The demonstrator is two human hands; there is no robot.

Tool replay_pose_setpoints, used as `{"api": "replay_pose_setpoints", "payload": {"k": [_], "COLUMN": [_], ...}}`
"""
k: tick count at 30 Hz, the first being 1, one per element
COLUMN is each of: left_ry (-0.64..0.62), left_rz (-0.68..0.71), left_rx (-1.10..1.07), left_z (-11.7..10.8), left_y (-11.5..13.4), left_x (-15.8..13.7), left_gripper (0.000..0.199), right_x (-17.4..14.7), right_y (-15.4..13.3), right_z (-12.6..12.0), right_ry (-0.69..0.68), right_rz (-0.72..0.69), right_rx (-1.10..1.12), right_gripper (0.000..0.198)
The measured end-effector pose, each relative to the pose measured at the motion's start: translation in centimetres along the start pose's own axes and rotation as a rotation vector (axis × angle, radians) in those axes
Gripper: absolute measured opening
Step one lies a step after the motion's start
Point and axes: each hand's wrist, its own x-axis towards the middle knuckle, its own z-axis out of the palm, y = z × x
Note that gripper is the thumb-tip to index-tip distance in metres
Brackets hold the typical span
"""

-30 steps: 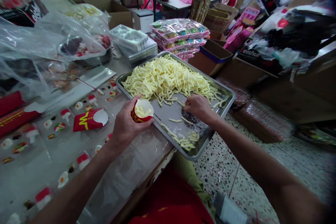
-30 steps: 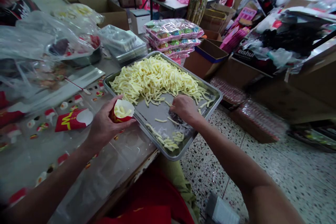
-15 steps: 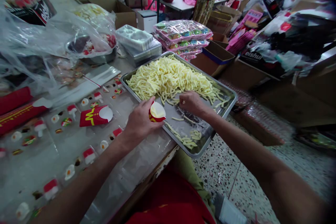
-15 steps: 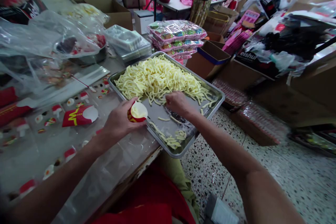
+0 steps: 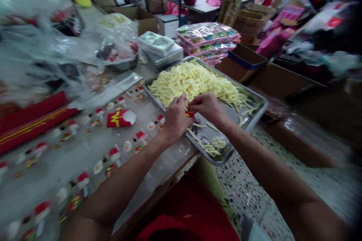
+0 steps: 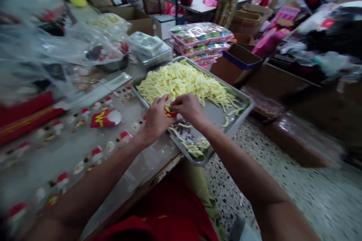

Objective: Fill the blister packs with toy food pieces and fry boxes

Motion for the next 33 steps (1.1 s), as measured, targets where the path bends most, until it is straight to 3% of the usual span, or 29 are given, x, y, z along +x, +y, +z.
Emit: {"api": "replay_pose_setpoints", "payload": {"k": [2,5,7,9,14,17,21,24,26,28,33], "left_ry": [-0.001,0.023,0.104,0.187,0.291,0.316,0.324,0.499,0.525,0.456,0.265], "left_rz": [-0.011,-0.076,-0.185,-0.296,-0.461,-0.641,-0.856,-1.037,-1.044,-0.963,-0.839], "left_rx": [-0.029,-0.081,-0.114,-0.150,-0.156,-0.110,-0.140,0.110,0.277,0.366,0.352], "left_z": [-0.9,-3.3,-5.7,-8.6,-16.0,-21.1,-30.1,-36.4,-39.2,-40.6,-41.3], "left_y": [-1.2,-4.1,-6.4,-8.5,-12.7,-15.4,-20.1,-24.3,-27.2,-29.7,-34.1], "left_x": [-1.4,-4.0,-5.9,-8.2,-15.2,-20.4,-28.6,-34.8,-37.9,-40.0,-41.3], "left_gripper": [0.076,0.085,0.093,0.099,0.102,0.104,0.101,0.086,0.079,0.079,0.093], "right_x": [-0.4,-1.0,-1.1,-1.0,-2.0,-3.6,-5.2,-6.3,-7.2,-8.2,-9.7], "right_y": [-0.8,-2.5,-3.7,-5.3,-11.8,-17.0,-25.3,-31.8,-35.5,-38.4,-40.9], "right_z": [1.4,3.5,5.4,8.0,18.1,24.7,33.4,39.6,43.3,46.6,52.4], "right_ry": [-0.136,-0.365,-0.333,-0.333,-0.690,-0.759,-0.874,-0.801,-0.739,-0.714,-0.809], "right_rz": [-0.098,-0.377,-0.498,-0.528,-0.429,-0.495,-0.614,-0.750,-0.878,-0.975,-1.079], "right_rx": [0.029,-0.011,-0.062,0.001,0.301,0.316,0.272,0.127,-0.054,-0.214,-0.412], "right_gripper": [0.019,0.033,0.037,0.040,0.039,0.032,0.032,0.035,0.036,0.038,0.034]}}
